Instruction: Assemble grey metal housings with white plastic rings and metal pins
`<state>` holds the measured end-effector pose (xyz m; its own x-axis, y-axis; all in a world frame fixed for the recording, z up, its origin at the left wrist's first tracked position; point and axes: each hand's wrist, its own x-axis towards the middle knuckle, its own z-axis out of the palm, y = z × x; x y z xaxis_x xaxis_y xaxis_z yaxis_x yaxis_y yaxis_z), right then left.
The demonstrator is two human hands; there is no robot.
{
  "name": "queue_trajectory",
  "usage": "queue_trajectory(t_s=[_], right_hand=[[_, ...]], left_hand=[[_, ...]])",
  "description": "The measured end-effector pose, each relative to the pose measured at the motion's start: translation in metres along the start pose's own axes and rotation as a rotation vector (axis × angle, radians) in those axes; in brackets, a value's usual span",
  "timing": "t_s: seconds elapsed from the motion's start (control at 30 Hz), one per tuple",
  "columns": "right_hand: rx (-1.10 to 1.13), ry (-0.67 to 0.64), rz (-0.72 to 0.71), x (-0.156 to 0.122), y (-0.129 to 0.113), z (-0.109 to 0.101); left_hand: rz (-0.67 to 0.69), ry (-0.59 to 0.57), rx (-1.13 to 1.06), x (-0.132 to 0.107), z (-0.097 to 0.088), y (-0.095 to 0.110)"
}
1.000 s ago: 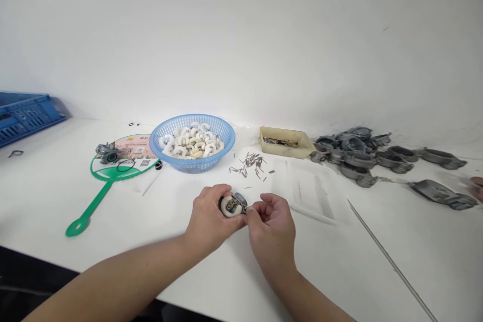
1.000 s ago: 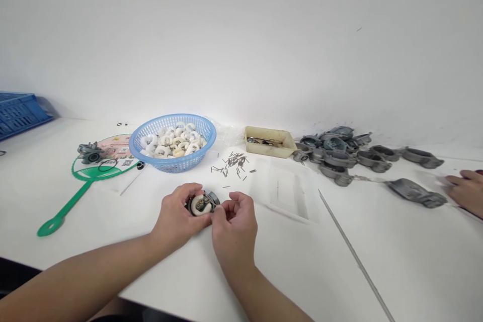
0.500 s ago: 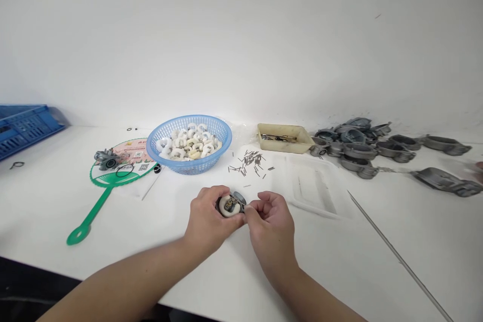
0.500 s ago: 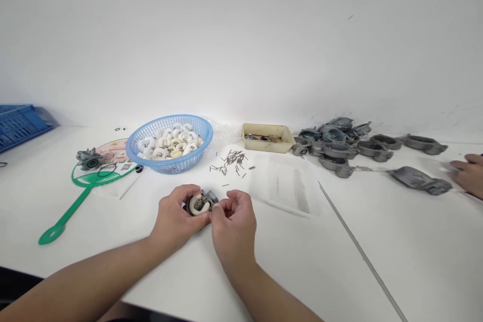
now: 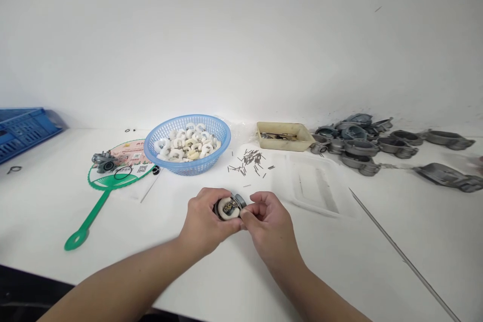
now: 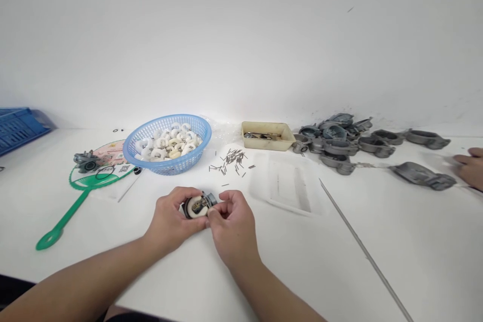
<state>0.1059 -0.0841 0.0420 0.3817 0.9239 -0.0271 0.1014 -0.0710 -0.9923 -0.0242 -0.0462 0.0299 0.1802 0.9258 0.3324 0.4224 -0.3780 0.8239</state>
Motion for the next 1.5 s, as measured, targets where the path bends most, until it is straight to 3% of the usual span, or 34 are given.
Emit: queue_trajectory(t_s=[0.27, 0.4, 0.77, 1.2, 1.37, 1.5], right_hand=[[-0.166, -0.196, -0.152, 0.012, 0.006, -0.009], [-0.295, -0.172, -0.32, 0.014, 0.009, -0.009], [-0.316, -0.2, -0.469, 0.027, 0.013, -0.013], [-0.248, -0.176, -0.41, 0.02, 0.004, -0.008], [-0.309, -0.193, -0.392, 0.024, 0.006, -0.011], [-0.412, -0.294, -0.471, 0.033, 0.006, -0.018]], left_hand=[[-0.037, -0.131, -0.085, 0.009, -0.008, -0.008], [0.008, -0.156, -0.089, 0.012, -0.011, -0.009], [0.13, -0.161, -0.193, 0.016, -0.012, -0.011], [0.297, -0.076, 0.005, 0.014, -0.016, 0.004], [0.23, -0.079, 0.016, 0.014, -0.016, 0.006], [0.157, -0.135, -0.012, 0.014, -0.018, 0.006]])
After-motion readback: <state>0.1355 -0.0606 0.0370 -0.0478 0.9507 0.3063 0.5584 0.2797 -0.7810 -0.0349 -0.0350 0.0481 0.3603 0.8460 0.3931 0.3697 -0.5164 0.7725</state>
